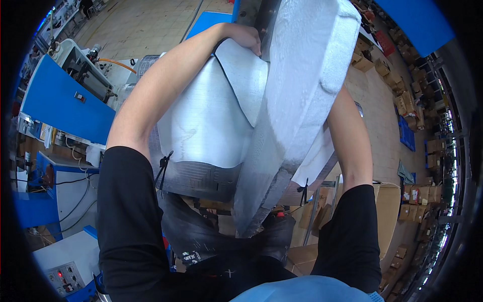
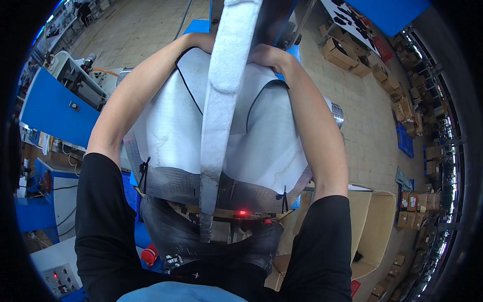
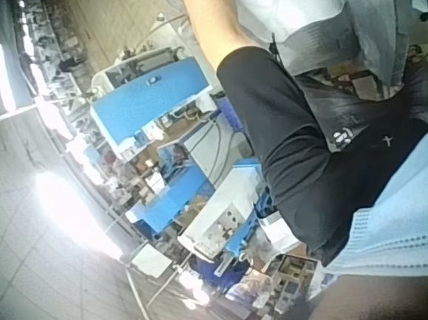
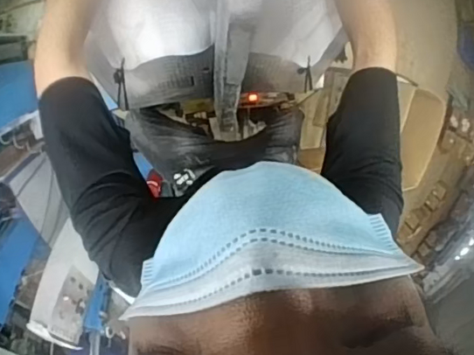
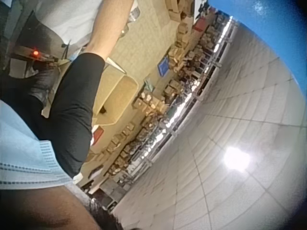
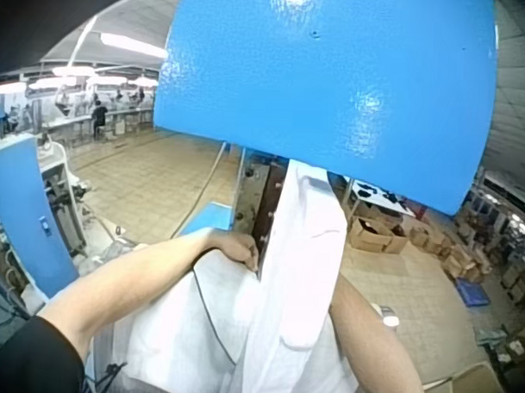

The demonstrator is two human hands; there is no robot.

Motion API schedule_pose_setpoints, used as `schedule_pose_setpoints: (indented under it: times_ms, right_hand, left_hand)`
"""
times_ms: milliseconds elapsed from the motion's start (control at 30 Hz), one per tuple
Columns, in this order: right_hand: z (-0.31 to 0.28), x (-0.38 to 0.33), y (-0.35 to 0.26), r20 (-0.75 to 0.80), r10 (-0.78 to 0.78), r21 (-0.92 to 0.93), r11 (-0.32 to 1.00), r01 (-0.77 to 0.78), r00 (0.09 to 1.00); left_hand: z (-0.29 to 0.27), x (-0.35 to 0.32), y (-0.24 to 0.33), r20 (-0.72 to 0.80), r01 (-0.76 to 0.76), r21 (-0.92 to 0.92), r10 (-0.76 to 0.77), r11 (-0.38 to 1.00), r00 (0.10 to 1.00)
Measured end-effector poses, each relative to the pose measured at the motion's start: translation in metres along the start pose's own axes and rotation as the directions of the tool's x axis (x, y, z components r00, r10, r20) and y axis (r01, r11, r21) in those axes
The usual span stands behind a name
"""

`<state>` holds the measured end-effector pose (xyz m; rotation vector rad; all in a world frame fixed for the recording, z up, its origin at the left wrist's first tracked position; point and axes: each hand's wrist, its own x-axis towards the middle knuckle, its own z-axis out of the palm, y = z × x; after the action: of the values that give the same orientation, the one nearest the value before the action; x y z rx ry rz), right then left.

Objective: The recorder prepares and aligns shoe upper components before feeding them into a heating/pressing machine.

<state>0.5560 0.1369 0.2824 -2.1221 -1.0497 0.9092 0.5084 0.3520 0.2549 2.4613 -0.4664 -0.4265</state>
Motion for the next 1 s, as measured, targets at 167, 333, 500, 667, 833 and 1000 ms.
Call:
schedule_pose_setpoints:
  times_ms: [167,333,500,667,833,1000]
  right_hand:
    - [0.019,0.011,-0.015,0.024,-0.047,-0.037,0.998,0.048,0.999]
    - [0.012,0.009,-0.011,0.029,-0.004,-0.04,0.999,0.005,1.0]
    - [-0.002,0.005,0.001,0.011,0.014,-0.041,0.999,-0.013,1.0]
    - [0.017,0.01,-0.004,0.026,-0.012,-0.017,1.0,0.013,1.0]
    - [0.078,-0.165,0.017,0.008,-0.002,-0.056,0.998,0.002,1.0]
    - [0.116,-0.231,0.03,0.018,-0.041,-0.06,0.997,0.042,0.999]
  left_hand:
    - [0.002,-0.014,-0.025,-0.023,-0.043,-0.043,0.042,0.998,0.999]
    - [-0.014,-0.054,0.021,-0.396,0.22,0.055,-0.181,0.974,0.9]
    - [0.043,-0.158,0.101,-0.988,0.039,-0.148,-0.15,0.988,0.044]
    - [0.194,-0.175,0.146,-0.974,0.117,-0.173,-0.187,0.978,0.127]
    - [0.211,-0.151,0.168,-0.975,0.244,-0.159,-0.19,0.957,0.111]
    - [0.21,-0.154,0.163,-0.961,0.231,-0.267,-0.277,0.936,0.009]
